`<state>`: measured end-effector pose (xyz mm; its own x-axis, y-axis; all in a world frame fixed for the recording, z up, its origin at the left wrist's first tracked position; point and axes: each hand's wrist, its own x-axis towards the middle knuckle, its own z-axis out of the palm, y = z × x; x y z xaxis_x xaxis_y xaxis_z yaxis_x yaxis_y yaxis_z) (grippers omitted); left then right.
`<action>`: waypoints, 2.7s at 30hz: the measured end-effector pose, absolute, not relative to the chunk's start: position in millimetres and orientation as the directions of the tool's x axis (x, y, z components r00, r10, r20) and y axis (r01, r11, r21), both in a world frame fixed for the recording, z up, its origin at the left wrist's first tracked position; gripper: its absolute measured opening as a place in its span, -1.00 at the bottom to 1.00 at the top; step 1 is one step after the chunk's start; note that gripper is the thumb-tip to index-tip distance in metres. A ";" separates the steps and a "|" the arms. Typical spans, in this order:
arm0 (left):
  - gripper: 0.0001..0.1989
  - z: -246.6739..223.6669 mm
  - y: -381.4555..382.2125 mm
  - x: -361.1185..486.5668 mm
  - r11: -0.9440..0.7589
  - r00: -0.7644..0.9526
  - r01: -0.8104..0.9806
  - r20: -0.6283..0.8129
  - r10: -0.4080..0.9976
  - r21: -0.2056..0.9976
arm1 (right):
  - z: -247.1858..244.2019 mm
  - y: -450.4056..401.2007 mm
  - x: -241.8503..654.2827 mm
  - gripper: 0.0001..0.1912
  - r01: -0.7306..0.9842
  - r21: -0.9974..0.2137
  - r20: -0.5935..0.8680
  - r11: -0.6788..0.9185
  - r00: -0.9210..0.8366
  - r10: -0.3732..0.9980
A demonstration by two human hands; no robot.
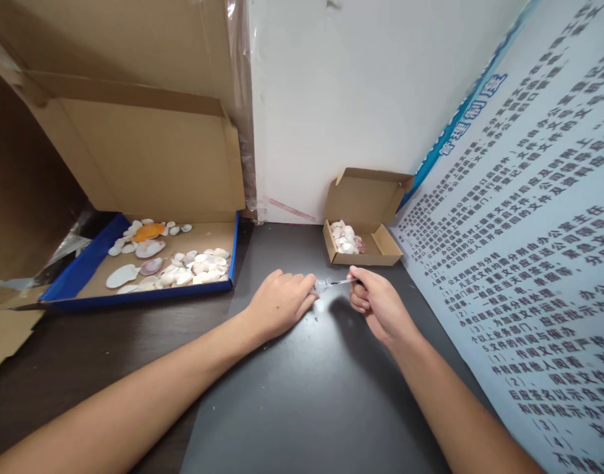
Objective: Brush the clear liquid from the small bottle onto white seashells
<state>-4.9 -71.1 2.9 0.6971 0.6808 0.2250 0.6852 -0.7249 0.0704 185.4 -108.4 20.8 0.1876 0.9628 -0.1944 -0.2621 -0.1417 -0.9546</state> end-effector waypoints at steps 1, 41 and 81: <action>-0.77 1.9 -68.6 -5.8 -0.706 0.675 0.699 0.223 0.703 0.109 | 20.9 -108.5 184.8 -0.66 -0.248 -0.962 -0.166 -0.113 0.205 0.964; -0.70 10.0 -71.1 -54.3 0.122 0.552 0.079 -0.145 0.821 0.989 | 5.0 -122.9 165.0 -0.65 0.055 -0.996 0.076 0.072 0.083 0.994; -0.78 15.6 -89.8 -45.0 0.081 0.655 -0.016 -0.051 0.754 0.997 | 22.1 -136.1 154.9 -0.56 0.341 -0.938 0.031 0.069 -0.116 0.993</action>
